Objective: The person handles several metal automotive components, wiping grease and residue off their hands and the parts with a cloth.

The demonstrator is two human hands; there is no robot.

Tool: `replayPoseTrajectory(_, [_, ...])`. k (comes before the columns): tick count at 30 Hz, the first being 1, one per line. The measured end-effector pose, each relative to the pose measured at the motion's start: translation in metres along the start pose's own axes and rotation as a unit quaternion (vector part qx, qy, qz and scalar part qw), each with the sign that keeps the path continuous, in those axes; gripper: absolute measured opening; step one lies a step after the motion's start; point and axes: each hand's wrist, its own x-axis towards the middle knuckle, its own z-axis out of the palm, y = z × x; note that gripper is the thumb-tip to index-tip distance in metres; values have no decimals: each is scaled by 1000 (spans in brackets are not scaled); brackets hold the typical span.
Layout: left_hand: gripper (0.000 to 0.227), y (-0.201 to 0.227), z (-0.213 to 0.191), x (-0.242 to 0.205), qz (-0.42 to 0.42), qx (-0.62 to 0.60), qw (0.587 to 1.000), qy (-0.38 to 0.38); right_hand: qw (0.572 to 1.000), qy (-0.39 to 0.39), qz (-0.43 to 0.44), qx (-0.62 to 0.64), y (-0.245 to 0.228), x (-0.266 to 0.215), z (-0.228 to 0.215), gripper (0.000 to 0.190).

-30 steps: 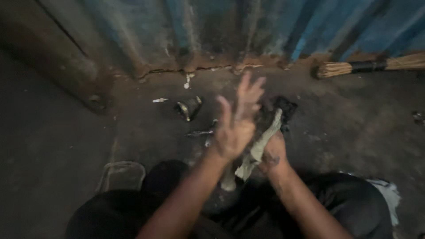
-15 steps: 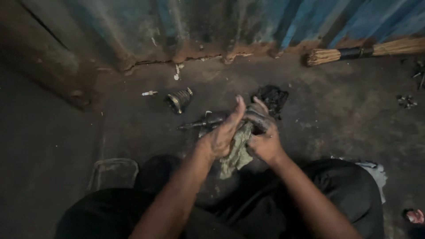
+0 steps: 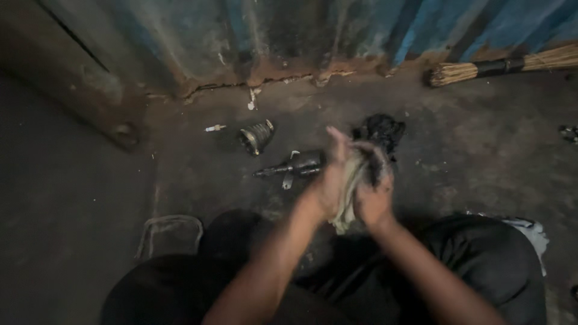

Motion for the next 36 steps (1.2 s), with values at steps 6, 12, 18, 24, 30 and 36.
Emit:
replayPoseTrajectory(6, [115, 1, -8, 3, -153, 189, 965, 94, 996, 58, 60, 22, 59, 17, -4, 43])
replayPoseTrajectory(12, [121, 26, 33, -12, -52, 118, 992, 17, 944, 110, 72, 303, 6, 59, -74, 72])
replayPoseTrajectory(18, [121, 37, 4, -12, -11, -379, 851, -362, 997, -53, 50, -25, -25, 33, -65, 86])
replayPoseTrajectory(24, [120, 35, -1, -21, -42, 88, 995, 33, 966, -158, -157, -135, -11, 34, -29, 70])
replayPoseTrajectory(30, [109, 27, -5, -26, -36, 28, 999, -27, 970, -130, -181, -94, 12, 19, -32, 49])
replayPoseTrajectory(36, [95, 1, 2, -27, 1, 123, 991, -54, 976, -30, -209, -47, 38, 6, -30, 36])
